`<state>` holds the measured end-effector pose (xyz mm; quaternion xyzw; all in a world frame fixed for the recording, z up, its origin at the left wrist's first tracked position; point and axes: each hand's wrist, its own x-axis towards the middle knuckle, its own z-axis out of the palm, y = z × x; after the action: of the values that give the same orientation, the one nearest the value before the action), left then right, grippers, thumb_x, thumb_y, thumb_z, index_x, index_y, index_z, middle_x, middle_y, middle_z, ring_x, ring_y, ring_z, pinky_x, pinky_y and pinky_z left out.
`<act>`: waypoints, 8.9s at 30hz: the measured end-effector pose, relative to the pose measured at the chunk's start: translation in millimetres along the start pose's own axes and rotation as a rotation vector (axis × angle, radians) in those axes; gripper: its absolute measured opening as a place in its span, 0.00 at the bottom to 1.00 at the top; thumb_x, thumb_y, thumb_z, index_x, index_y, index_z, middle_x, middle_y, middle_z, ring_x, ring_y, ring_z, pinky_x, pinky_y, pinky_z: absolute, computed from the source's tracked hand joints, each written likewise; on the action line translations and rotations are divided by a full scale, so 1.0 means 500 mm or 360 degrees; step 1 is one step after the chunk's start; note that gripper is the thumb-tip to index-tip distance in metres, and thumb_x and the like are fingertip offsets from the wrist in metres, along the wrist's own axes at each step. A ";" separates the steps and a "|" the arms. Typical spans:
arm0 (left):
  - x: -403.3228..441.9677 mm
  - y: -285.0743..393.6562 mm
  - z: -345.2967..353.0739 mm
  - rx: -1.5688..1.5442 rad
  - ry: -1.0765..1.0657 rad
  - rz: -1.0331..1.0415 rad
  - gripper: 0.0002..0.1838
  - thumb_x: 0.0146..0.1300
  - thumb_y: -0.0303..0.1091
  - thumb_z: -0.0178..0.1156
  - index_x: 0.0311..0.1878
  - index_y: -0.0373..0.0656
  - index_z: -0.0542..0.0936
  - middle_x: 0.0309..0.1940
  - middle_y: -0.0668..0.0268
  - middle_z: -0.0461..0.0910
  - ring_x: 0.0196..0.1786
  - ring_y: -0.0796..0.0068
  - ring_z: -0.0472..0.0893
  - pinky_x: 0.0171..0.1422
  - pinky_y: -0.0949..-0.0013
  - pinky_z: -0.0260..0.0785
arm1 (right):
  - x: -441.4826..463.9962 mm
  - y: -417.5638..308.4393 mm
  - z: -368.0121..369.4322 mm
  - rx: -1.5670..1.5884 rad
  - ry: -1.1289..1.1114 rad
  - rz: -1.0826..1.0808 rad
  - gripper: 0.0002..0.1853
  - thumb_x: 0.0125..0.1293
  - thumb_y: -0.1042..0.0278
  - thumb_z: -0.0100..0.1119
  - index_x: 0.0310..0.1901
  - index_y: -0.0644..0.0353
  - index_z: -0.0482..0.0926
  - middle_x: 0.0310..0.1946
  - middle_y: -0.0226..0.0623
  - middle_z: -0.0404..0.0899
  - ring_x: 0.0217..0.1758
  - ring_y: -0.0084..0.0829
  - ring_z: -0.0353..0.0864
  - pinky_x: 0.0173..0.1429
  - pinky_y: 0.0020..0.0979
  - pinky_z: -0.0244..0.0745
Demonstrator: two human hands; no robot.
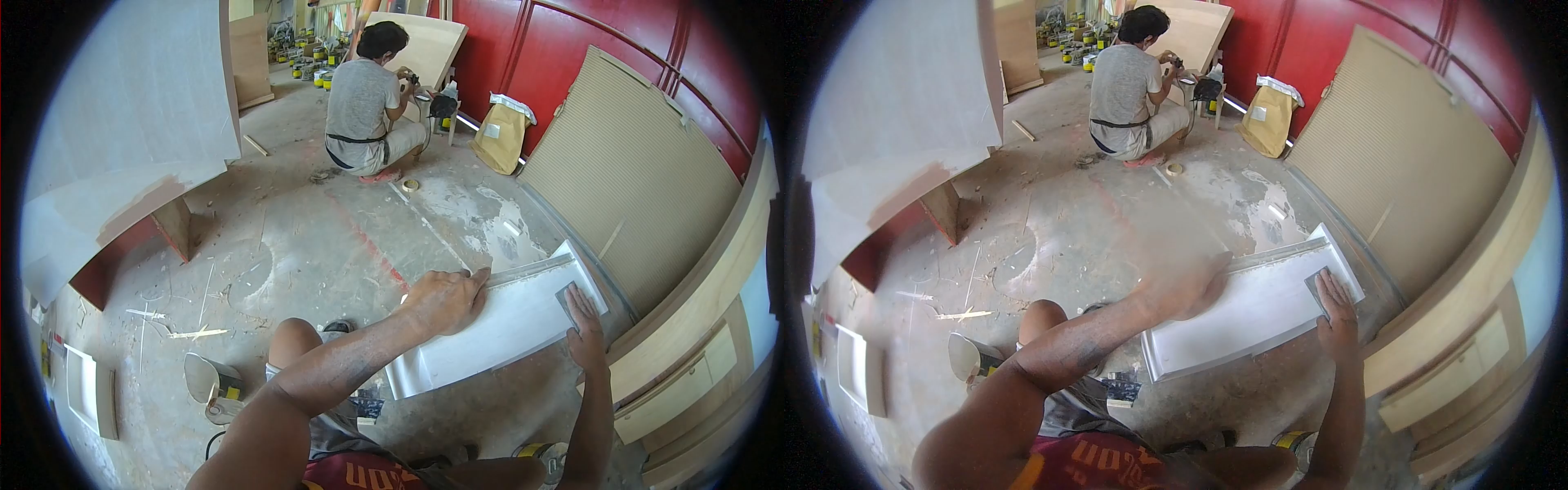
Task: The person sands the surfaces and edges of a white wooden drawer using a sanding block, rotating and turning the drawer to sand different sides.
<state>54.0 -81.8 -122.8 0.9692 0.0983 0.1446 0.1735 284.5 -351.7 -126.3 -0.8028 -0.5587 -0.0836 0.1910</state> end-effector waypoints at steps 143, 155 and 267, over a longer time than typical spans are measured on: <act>0.000 0.040 -0.027 0.0227 -0.0046 -0.0022 0.26 0.78 0.44 0.48 0.72 0.40 0.73 0.46 0.47 0.87 0.45 0.46 0.88 0.55 0.49 0.81 | 0.096 0.069 0.010 0.0268 0.0191 0.0120 0.24 0.73 0.59 0.62 0.65 0.63 0.81 0.68 0.52 0.78 0.76 0.47 0.73 0.79 0.41 0.66; 0.001 0.046 -0.011 0.0141 0.0047 0.0049 0.22 0.76 0.40 0.52 0.68 0.43 0.78 0.48 0.49 0.87 0.46 0.46 0.88 0.54 0.48 0.80 | 0.016 -0.200 0.082 0.0242 0.0081 -0.0511 0.23 0.76 0.64 0.57 0.69 0.61 0.78 0.71 0.44 0.77 0.77 0.39 0.72 0.85 0.44 0.60; -0.122 -0.067 -0.247 -0.0462 -0.0244 0.0027 0.36 0.79 0.63 0.45 0.71 0.41 0.76 0.67 0.47 0.78 0.72 0.48 0.75 0.78 0.52 0.64 | -0.094 -0.542 0.047 0.1342 0.0512 0.0088 0.33 0.79 0.70 0.41 0.82 0.71 0.51 0.84 0.61 0.47 0.88 0.56 0.42 0.88 0.48 0.37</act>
<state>-47.0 -27.8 -39.0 0.9429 0.0547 0.0844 0.3175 13.8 -300.8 -106.1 -0.6462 -0.4854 0.0327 0.5880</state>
